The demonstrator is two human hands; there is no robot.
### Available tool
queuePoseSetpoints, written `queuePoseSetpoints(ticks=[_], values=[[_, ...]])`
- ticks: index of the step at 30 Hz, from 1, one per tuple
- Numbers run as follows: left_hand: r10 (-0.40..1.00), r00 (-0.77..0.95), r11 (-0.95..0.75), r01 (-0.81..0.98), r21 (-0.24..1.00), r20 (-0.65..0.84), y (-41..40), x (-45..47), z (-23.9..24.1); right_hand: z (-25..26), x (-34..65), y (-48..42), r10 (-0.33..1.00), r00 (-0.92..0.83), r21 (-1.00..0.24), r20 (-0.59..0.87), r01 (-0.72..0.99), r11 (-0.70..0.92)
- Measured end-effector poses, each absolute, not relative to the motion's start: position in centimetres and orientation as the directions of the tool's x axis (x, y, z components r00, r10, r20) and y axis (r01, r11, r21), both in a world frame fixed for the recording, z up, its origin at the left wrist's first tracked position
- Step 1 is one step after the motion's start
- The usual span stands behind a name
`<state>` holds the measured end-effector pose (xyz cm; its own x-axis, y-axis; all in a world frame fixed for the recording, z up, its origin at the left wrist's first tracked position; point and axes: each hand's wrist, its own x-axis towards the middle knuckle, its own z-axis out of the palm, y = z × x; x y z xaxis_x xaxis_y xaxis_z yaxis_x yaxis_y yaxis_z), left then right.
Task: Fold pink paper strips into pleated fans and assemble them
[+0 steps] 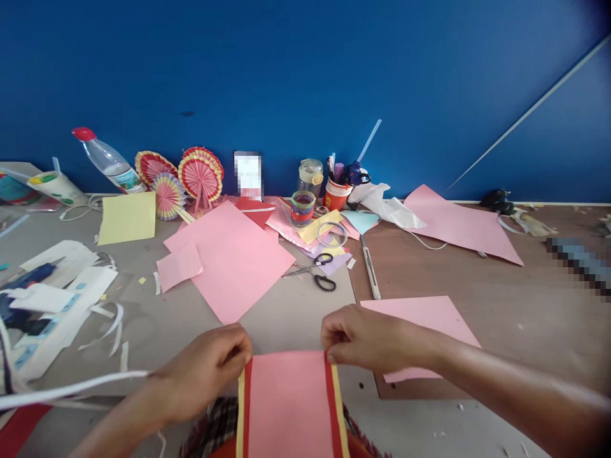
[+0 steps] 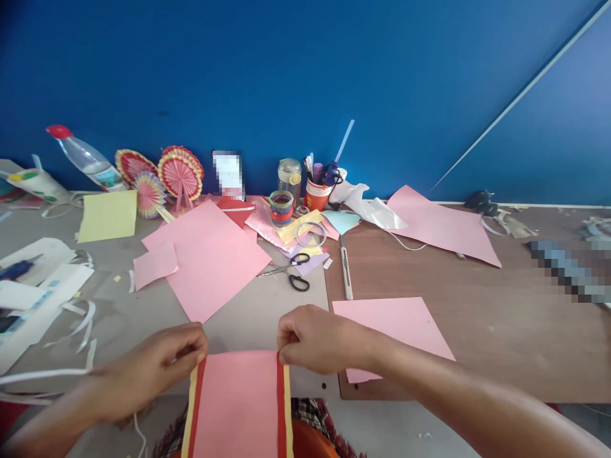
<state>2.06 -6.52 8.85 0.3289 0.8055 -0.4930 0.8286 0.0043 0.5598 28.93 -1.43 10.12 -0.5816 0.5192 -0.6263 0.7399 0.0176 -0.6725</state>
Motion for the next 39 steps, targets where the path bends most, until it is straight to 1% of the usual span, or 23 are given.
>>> queuePoseSetpoints(ticks=[2,3,5,7,9,14,18,23,25,27,29,30,32,33,34,35,36,37,38,39], values=[[0.820,0.345,-0.079,0.857,0.509,-0.456,-6.0,2.5,7.5,7.4,28.7,-0.5,0.487,-0.581,-0.680,-0.652,0.732,-0.036],[0.834,0.342,-0.122,0.880,0.460,-0.434,-5.8,2.9,6.8,6.1,28.6,-0.1,0.505,-0.567,-0.672,-0.651,0.739,-0.036],[0.836,0.338,-0.222,0.929,0.297,-0.433,-5.5,3.6,5.5,4.1,28.4,0.5,0.557,-0.539,-0.661,-0.632,0.750,-0.025],[0.818,0.369,-0.297,0.928,0.226,-0.442,-5.4,4.2,4.5,2.9,28.2,0.6,0.587,-0.516,-0.644,-0.623,0.765,-0.012],[0.816,0.370,-0.291,0.927,0.238,-0.445,-5.5,4.5,4.0,2.5,28.1,0.3,0.613,-0.499,-0.630,-0.613,0.777,0.002],[0.831,0.382,-0.218,0.893,0.394,-0.405,-5.8,3.8,3.6,2.7,28.0,-0.4,0.672,-0.465,-0.584,-0.577,0.810,0.059],[0.834,0.371,-0.169,0.876,0.453,-0.408,-6.1,3.3,3.4,2.8,27.6,-0.6,0.691,-0.437,-0.521,-0.576,0.847,0.102],[0.845,0.351,-0.165,0.889,0.427,-0.404,-6.0,3.6,3.3,2.8,27.4,-0.5,0.690,-0.426,-0.501,-0.585,0.859,0.105],[0.840,0.349,-0.178,0.901,0.396,-0.415,-5.9,3.7,3.4,2.9,27.8,-0.3,0.655,-0.444,-0.535,-0.612,0.842,0.071],[0.838,0.340,-0.184,0.912,0.366,-0.427,-5.8,3.8,3.5,3.1,28.6,0.0,0.602,-0.487,-0.596,-0.633,0.802,0.023],[0.837,0.334,-0.188,0.920,0.345,-0.434,-5.8,3.7,3.7,3.3,29.9,0.4,0.578,-0.513,-0.643,-0.635,0.765,-0.028],[0.836,0.333,-0.190,0.922,0.338,-0.437,-5.8,3.7,3.7,3.5,30.6,0.7,0.588,-0.498,-0.645,-0.638,0.762,-0.054],[0.832,0.337,-0.199,0.923,0.329,-0.441,-5.8,3.6,3.8,3.7,32.0,1.2,0.668,-0.408,-0.599,-0.623,0.797,-0.072],[0.830,0.341,-0.206,0.923,0.325,-0.441,-5.8,3.6,3.9,3.8,32.7,1.5,0.741,-0.351,-0.545,-0.573,0.838,-0.025],[0.829,0.345,-0.214,0.923,0.320,-0.439,-5.8,3.6,3.9,3.9,33.2,1.7,0.828,-0.302,-0.468,-0.471,0.882,0.056],[0.829,0.349,-0.223,0.923,0.314,-0.437,-5.8,3.6,3.9,4.0,33.7,1.8,0.905,-0.281,-0.370,-0.318,0.916,0.155],[0.830,0.353,-0.233,0.923,0.306,-0.433,-5.8,3.6,3.9,4.1,33.9,1.9,0.946,-0.287,-0.263,-0.148,0.934,0.242],[0.830,0.355,-0.243,0.924,0.295,-0.430,-5.7,3.7,3.9,4.3,34.0,2.0,0.950,-0.311,-0.167,0.006,0.937,0.308],[0.831,0.357,-0.253,0.926,0.281,-0.427,-5.7,3.7,3.8,4.4,34.0,1.9,0.932,-0.342,-0.099,0.119,0.930,0.353],[0.831,0.359,-0.264,0.927,0.266,-0.425,-5.7,3.8,3.7,4.6,33.7,1.9,0.912,-0.367,-0.061,0.185,0.922,0.383]])
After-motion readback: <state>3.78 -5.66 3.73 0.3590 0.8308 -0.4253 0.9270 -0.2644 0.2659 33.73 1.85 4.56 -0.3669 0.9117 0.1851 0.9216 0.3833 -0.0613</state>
